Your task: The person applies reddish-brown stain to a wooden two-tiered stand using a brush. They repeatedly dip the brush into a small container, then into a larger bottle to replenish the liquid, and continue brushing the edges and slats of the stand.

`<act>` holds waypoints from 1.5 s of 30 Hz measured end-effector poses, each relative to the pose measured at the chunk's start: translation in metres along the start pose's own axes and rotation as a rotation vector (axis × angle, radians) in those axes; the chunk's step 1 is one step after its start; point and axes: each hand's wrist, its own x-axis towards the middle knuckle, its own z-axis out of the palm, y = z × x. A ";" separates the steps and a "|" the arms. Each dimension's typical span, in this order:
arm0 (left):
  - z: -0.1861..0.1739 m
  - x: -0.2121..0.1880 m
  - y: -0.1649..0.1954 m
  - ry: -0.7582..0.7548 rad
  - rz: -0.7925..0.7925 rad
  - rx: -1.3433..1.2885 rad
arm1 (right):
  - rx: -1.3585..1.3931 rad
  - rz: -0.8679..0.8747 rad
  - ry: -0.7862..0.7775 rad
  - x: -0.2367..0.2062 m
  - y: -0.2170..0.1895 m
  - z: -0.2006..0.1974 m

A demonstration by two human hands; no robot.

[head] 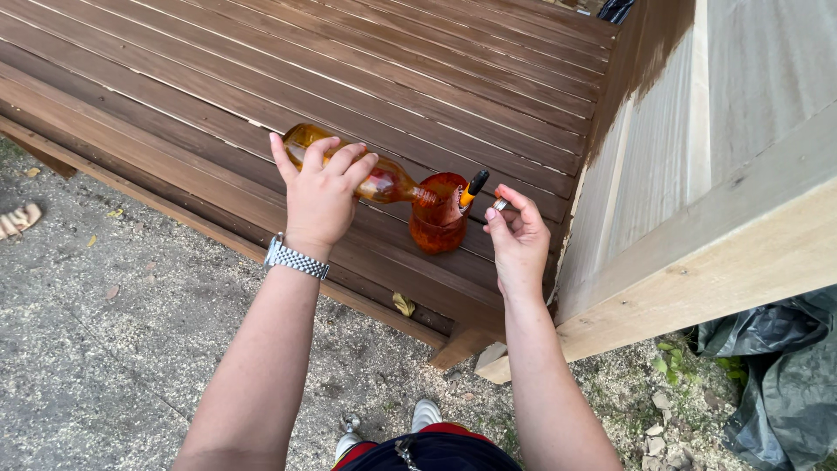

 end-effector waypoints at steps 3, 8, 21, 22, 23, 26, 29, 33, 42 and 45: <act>0.001 0.001 0.001 0.005 0.001 0.010 | 0.003 0.001 -0.001 0.000 0.000 -0.001; 0.002 0.003 0.002 0.002 0.005 0.021 | -0.022 0.003 -0.004 0.000 -0.001 -0.002; 0.004 0.005 0.002 0.039 0.034 0.053 | -0.014 -0.015 -0.021 -0.001 0.001 -0.002; 0.004 0.005 0.002 0.041 0.036 0.052 | -0.017 -0.013 -0.018 -0.001 0.002 -0.002; 0.003 0.006 0.003 0.043 0.039 0.052 | -0.020 -0.011 -0.016 -0.001 0.002 -0.002; 0.002 0.007 0.003 0.049 0.042 0.042 | -0.016 -0.002 -0.011 -0.001 0.002 -0.002; 0.001 0.008 0.003 0.049 0.047 0.046 | -0.016 -0.008 -0.015 -0.002 0.002 -0.002; 0.000 0.008 0.004 0.054 0.042 0.046 | -0.019 -0.017 -0.017 -0.003 0.002 -0.002; 0.001 0.008 0.005 0.049 0.041 0.043 | -0.049 -0.017 -0.011 -0.006 0.000 -0.002; 0.000 0.008 0.005 0.054 0.042 0.042 | -0.055 -0.013 -0.005 -0.007 0.000 -0.002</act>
